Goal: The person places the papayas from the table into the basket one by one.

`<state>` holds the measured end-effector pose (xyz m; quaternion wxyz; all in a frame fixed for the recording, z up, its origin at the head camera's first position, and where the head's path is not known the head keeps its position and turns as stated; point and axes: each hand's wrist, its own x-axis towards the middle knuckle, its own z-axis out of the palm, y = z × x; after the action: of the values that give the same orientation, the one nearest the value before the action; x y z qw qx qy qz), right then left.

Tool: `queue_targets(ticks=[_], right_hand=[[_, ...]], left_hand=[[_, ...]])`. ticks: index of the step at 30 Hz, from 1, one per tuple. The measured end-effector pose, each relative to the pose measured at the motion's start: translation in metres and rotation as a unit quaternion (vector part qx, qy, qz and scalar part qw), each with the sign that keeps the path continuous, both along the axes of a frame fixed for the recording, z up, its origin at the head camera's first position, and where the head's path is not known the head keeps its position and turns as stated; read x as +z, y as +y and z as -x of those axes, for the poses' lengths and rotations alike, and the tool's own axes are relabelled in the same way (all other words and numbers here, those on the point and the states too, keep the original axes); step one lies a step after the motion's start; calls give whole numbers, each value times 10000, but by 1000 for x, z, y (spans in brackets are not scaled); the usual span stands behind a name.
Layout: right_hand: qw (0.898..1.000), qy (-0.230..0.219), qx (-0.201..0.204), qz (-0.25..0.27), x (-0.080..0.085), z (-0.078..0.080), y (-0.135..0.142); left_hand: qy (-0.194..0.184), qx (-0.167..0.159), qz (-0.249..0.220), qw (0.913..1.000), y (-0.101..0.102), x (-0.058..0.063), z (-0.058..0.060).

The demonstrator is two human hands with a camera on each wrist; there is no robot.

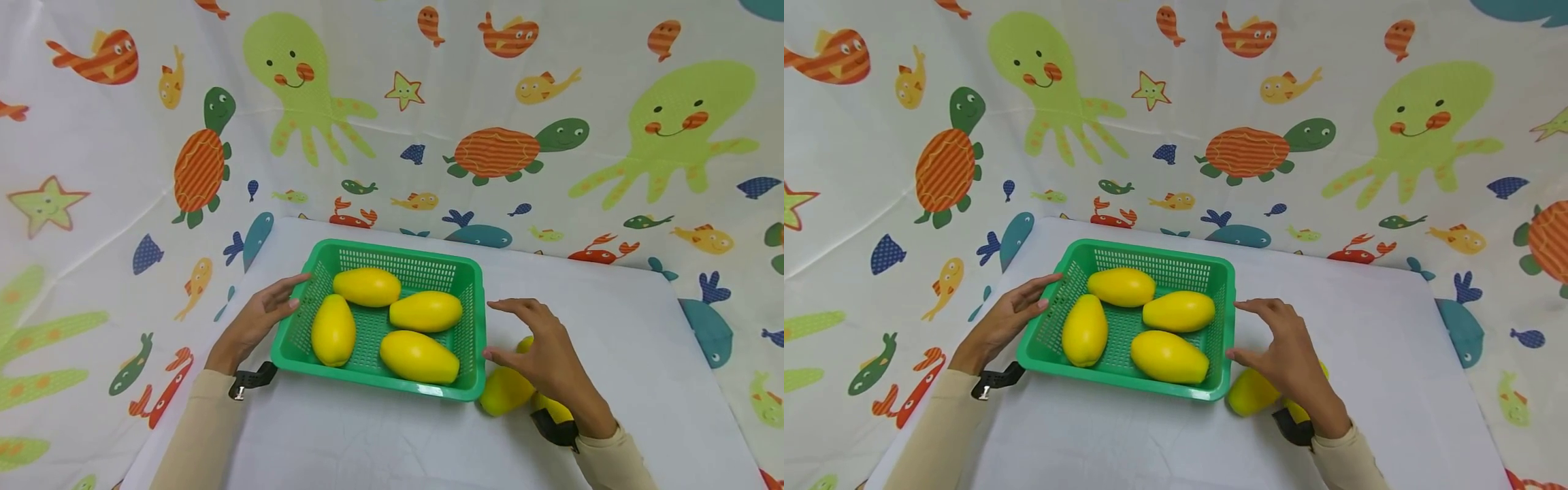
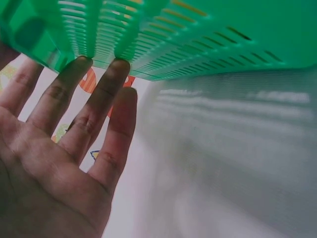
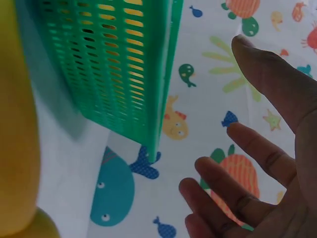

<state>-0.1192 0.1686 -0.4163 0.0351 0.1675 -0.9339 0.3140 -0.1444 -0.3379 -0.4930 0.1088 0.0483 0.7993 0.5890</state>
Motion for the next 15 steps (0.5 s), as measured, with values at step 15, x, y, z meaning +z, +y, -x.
queue_targets(ticks=[15], right_hand=[[9987,-310,-355,-205,-34,-29,13]], left_hand=[[63,-65,-79,9999,1,0,0]])
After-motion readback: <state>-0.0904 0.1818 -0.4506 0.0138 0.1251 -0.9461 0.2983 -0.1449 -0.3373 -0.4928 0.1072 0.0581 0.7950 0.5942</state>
